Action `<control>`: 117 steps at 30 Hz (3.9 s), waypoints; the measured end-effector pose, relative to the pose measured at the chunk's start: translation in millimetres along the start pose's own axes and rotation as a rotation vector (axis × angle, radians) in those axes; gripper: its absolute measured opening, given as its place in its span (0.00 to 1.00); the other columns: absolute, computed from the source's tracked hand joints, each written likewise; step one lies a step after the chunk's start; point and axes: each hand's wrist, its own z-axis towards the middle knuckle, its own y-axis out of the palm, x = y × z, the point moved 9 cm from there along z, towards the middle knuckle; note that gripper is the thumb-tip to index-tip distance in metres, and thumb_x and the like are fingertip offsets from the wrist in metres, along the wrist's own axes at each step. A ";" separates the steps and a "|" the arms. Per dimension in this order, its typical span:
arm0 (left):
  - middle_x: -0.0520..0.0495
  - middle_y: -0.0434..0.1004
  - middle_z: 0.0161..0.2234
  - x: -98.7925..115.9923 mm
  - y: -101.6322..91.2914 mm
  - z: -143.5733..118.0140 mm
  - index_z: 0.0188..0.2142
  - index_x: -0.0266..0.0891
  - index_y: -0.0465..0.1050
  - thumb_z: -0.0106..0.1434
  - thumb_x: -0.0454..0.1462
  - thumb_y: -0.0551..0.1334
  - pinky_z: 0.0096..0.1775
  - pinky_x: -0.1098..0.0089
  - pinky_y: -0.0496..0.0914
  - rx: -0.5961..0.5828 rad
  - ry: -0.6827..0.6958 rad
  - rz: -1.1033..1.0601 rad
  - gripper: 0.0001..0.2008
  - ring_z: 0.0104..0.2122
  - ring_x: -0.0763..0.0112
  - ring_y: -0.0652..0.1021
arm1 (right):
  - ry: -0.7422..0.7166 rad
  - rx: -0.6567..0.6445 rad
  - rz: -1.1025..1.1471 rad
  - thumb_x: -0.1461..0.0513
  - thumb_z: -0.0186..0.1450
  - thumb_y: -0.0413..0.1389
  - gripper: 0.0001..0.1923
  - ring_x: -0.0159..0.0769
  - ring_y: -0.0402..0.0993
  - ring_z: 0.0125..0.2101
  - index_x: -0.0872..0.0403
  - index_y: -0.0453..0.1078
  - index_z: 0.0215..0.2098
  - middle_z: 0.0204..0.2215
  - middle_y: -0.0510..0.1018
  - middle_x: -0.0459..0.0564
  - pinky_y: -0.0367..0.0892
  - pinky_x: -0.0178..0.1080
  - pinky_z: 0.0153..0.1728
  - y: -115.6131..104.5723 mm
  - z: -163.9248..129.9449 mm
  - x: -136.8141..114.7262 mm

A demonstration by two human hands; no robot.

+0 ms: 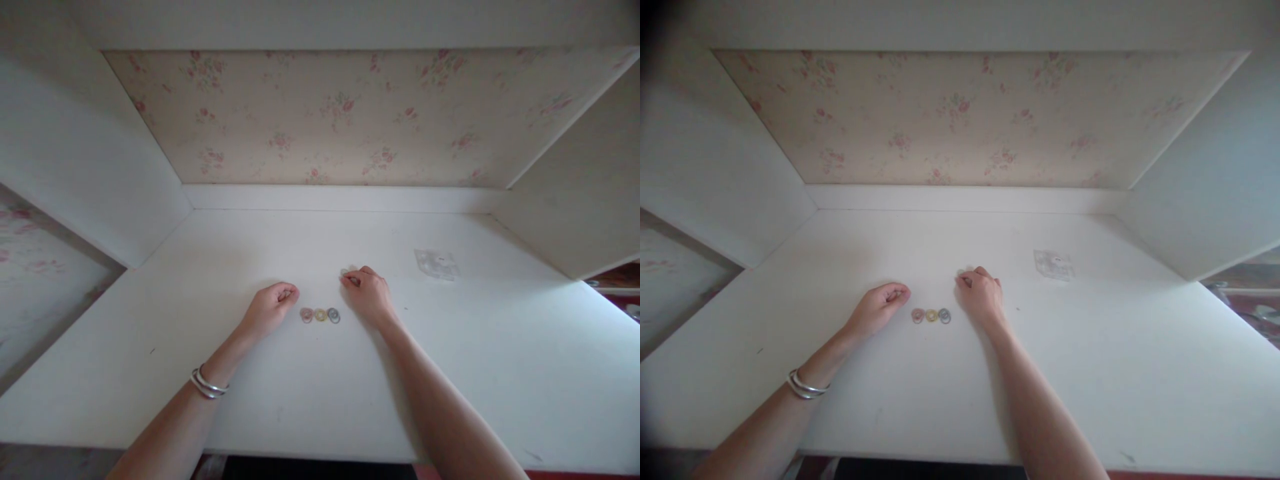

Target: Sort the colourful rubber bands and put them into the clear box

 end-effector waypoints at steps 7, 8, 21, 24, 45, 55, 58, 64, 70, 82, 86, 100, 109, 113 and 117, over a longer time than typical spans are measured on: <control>0.49 0.78 0.31 2.1 -0.1 1.1 0.37 0.38 0.75 0.62 0.48 0.55 0.33 0.71 0.65 -0.033 0.016 -0.026 0.18 0.30 0.68 0.75 | -0.028 0.089 0.133 0.58 0.67 0.47 0.15 0.31 0.68 0.30 0.49 0.76 0.37 0.32 0.72 0.47 0.58 0.34 0.33 -6.0 -1.4 3.2; 0.49 0.78 0.31 2.1 -0.3 1.3 0.37 0.38 0.75 0.61 0.48 0.55 0.33 0.71 0.65 -0.038 0.015 -0.026 0.18 0.30 0.68 0.75 | -0.032 0.110 0.171 0.58 0.66 0.47 0.15 0.31 0.68 0.30 0.50 0.76 0.37 0.32 0.72 0.47 0.59 0.34 0.33 -8.2 -1.9 3.8; 0.50 0.76 0.28 -3.5 0.5 2.6 0.37 0.38 0.75 0.61 0.48 0.56 0.30 0.72 0.64 -0.044 0.001 -0.038 0.17 0.28 0.70 0.73 | -0.287 -0.084 0.371 0.59 0.66 0.51 0.11 0.29 0.67 0.26 0.51 0.75 0.34 0.30 0.72 0.47 0.61 0.32 0.30 -29.0 -34.6 -27.7; 0.50 0.75 0.27 -2.8 -0.1 2.3 0.37 0.37 0.75 0.61 0.48 0.56 0.30 0.72 0.64 -0.045 0.003 -0.036 0.18 0.28 0.70 0.73 | -0.307 -0.161 0.306 0.61 0.65 0.51 0.10 0.29 0.68 0.27 0.51 0.75 0.33 0.30 0.73 0.47 0.61 0.32 0.30 -28.9 -39.4 -32.4; 0.51 0.73 0.26 0.0 0.8 -0.4 0.37 0.38 0.75 0.61 0.48 0.55 0.28 0.73 0.62 -0.050 0.010 -0.014 0.18 0.26 0.72 0.71 | -0.202 -0.021 0.322 0.58 0.63 0.52 0.12 0.30 0.67 0.25 0.52 0.76 0.30 0.25 0.75 0.47 0.60 0.34 0.29 -40.6 -25.7 -10.0; 0.49 0.78 0.26 78.4 44.5 20.3 0.37 0.43 0.77 0.62 0.46 0.55 0.31 0.71 0.66 -0.184 0.253 0.216 0.15 0.27 0.68 0.76 | 0.164 0.145 0.472 0.50 0.59 0.51 0.19 0.29 0.62 0.19 0.53 0.77 0.32 0.16 0.67 0.42 0.53 0.32 0.21 -27.9 -6.9 47.7; 0.46 0.81 0.35 95.8 62.7 39.7 0.39 0.46 0.78 0.62 0.44 0.56 0.38 0.67 0.67 -0.167 0.341 0.407 0.13 0.35 0.63 0.78 | 0.163 0.144 0.484 0.51 0.59 0.51 0.18 0.29 0.61 0.19 0.53 0.77 0.32 0.16 0.67 0.42 0.54 0.32 0.21 -29.6 -7.2 48.1; 0.42 0.80 0.38 99.9 90.3 64.5 0.42 0.45 0.76 0.65 0.42 0.53 0.40 0.64 0.67 -0.202 0.376 0.654 0.14 0.39 0.59 0.78 | 0.161 0.125 0.504 0.51 0.60 0.51 0.17 0.29 0.61 0.19 0.52 0.77 0.32 0.16 0.66 0.41 0.53 0.32 0.22 -27.4 -5.8 49.5; 0.37 0.79 0.37 98.9 97.2 67.4 0.39 0.41 0.77 0.65 0.41 0.52 0.38 0.63 0.67 -0.239 0.357 0.732 0.15 0.38 0.57 0.78 | 0.152 0.101 0.502 0.52 0.60 0.51 0.16 0.29 0.60 0.19 0.52 0.76 0.31 0.16 0.66 0.41 0.52 0.32 0.23 -25.4 -5.4 48.1; 0.46 0.80 0.35 114.6 88.4 31.9 0.40 0.44 0.74 0.66 0.42 0.51 0.36 0.69 0.68 -0.308 0.386 0.699 0.14 0.37 0.63 0.79 | 0.139 0.083 0.455 0.53 0.60 0.51 0.15 0.29 0.61 0.20 0.51 0.77 0.33 0.18 0.69 0.42 0.53 0.32 0.24 -24.0 -4.3 48.9; 0.47 0.80 0.34 113.2 95.0 10.2 0.36 0.44 0.74 0.62 0.37 0.54 0.32 0.70 0.67 -0.391 0.426 0.755 0.10 0.34 0.63 0.79 | 0.136 0.082 0.445 0.53 0.60 0.51 0.15 0.29 0.62 0.21 0.50 0.76 0.33 0.19 0.70 0.42 0.53 0.32 0.24 -22.9 -4.9 49.6; 0.43 0.81 0.33 112.0 102.8 -3.5 0.37 0.44 0.77 0.61 0.35 0.52 0.31 0.67 0.67 -0.427 0.478 0.875 0.14 0.33 0.60 0.80 | 0.102 0.055 0.416 0.53 0.61 0.51 0.15 0.29 0.63 0.21 0.51 0.76 0.34 0.20 0.72 0.43 0.52 0.32 0.24 -23.0 -5.6 46.4; 0.44 0.81 0.32 115.7 100.0 -5.3 0.32 0.46 0.78 0.60 0.34 0.52 0.32 0.67 0.67 -0.469 0.497 0.894 0.14 0.32 0.61 0.79 | 0.098 0.049 0.383 0.53 0.61 0.51 0.14 0.29 0.63 0.21 0.50 0.77 0.35 0.20 0.73 0.44 0.52 0.32 0.24 -23.0 -6.1 45.0; 0.44 0.80 0.31 117.5 103.0 -6.3 0.33 0.46 0.77 0.61 0.35 0.52 0.31 0.67 0.66 -0.462 0.507 0.897 0.14 0.32 0.61 0.79 | 0.098 0.048 0.368 0.53 0.61 0.51 0.15 0.29 0.63 0.21 0.50 0.77 0.35 0.21 0.74 0.44 0.52 0.32 0.24 -23.2 -6.3 44.2; 0.43 0.80 0.30 119.6 105.2 -7.9 0.32 0.44 0.77 0.58 0.32 0.54 0.31 0.67 0.67 -0.442 0.527 0.946 0.13 0.32 0.60 0.79 | 0.100 0.039 0.366 0.54 0.61 0.51 0.14 0.29 0.63 0.21 0.50 0.77 0.35 0.21 0.74 0.44 0.52 0.32 0.24 -23.5 -6.7 43.1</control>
